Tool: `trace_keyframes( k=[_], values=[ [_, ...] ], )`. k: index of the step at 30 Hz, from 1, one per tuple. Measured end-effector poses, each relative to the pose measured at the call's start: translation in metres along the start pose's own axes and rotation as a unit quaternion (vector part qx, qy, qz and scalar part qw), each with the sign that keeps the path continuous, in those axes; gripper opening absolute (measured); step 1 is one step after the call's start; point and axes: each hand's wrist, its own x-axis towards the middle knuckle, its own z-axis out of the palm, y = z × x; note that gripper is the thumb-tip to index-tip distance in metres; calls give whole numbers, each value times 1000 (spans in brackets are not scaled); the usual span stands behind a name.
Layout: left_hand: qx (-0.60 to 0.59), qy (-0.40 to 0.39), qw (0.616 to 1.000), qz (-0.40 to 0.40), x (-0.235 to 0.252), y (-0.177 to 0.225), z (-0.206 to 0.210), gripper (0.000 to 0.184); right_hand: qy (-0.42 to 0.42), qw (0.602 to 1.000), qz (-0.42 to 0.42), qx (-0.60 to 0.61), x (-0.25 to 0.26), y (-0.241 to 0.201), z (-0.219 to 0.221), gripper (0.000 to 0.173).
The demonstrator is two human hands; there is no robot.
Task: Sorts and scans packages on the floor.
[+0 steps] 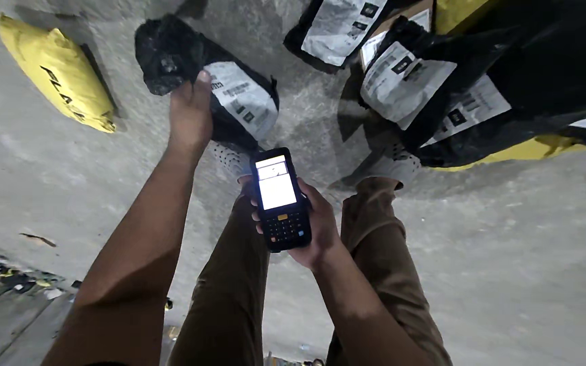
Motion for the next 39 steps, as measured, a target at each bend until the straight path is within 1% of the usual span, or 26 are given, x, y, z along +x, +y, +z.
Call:
trace_keyframes(
  k=[1, 2, 4, 6, 8, 11, 13, 15, 17, 19, 21, 22, 24, 26, 27, 29, 32, 34, 35, 36, 38, 39],
  values=[
    [1, -6, 999, 32, -2, 8, -1, 39, -9, 1000, -3, 2, 0, 0, 0, 64],
    [14, -11, 999, 43, -4, 14, -1, 39, -20, 1000, -6, 4, -1, -1, -1, 64],
    [58, -21, 998, 23, -6, 12, -3, 44, -36, 999, -6, 12, -1, 1, -1, 64],
    [81, -40, 996, -19, -1, -2, 2, 47, -26, 999, 4, 22, -2, 3, 2, 66],
    [52, -63, 995, -56, 11, -24, 12, 47, -25, 999, 9, 31, -2, 5, 3, 66],
    [-29, -41, 995, -83, 18, -52, 26, 41, -53, 997, 15, 55, -2, 10, 5, 66],
    [-44, -31, 995, -84, 14, -58, 26, 38, -81, 994, 21, 68, -2, 15, 6, 67],
    [-24, -22, 996, -87, 10, -64, 25, 36, -89, 993, 31, 72, -2, 19, 9, 67],
    [-44, -34, 995, -84, 8, -65, 24, 35, -111, 990, 34, 76, 1, 22, 8, 64],
    [-32, -41, 995, -86, 11, -69, 23, 35, -94, 992, 33, 75, 3, 24, 10, 63],
    [21, -48, 995, -85, 15, -75, 25, 34, -37, 997, 24, 63, 1, 24, 12, 62],
    [45, -51, 994, -82, 17, -78, 23, 33, -29, 998, 18, 52, 2, 26, 12, 63],
    [80, -49, 993, -75, 28, -96, 6, 29, -55, 998, -4, 20, 11, 30, 12, 64],
    [133, -52, 987, -78, 39, -128, -15, 28, -77, 997, -21, -2, 17, 32, 10, 61],
    [162, -49, 980, -101, 45, -145, -29, 31, -79, 997, -22, -3, 19, 31, 10, 58],
    [192, -16, 965, -178, 58, -177, -64, 38, -80, 996, -26, -23, 23, 28, 12, 56],
    [208, 54, 929, -303, 68, -223, -128, 55, -50, 991, -76, -102, 22, 29, 23, 55],
    [201, 107, 899, -375, 70, -254, -165, 71, -5, 977, -120, -176, 11, 32, 32, 54],
    [196, 127, 887, -399, 72, -267, -181, 76, 5, 971, -128, -204, 4, 33, 37, 54],
    [182, 143, 879, -416, 73, -279, -196, 81, -3, 967, -126, -221, -2, 32, 39, 53],
    [108, 166, 881, -430, 76, -298, -215, 83, -26, 969, -102, -224, -10, 30, 41, 53],
    [40, 176, 885, -428, 77, -305, -221, 82, -33, 972, -93, -215, -9, 29, 42, 53]
  ],
)
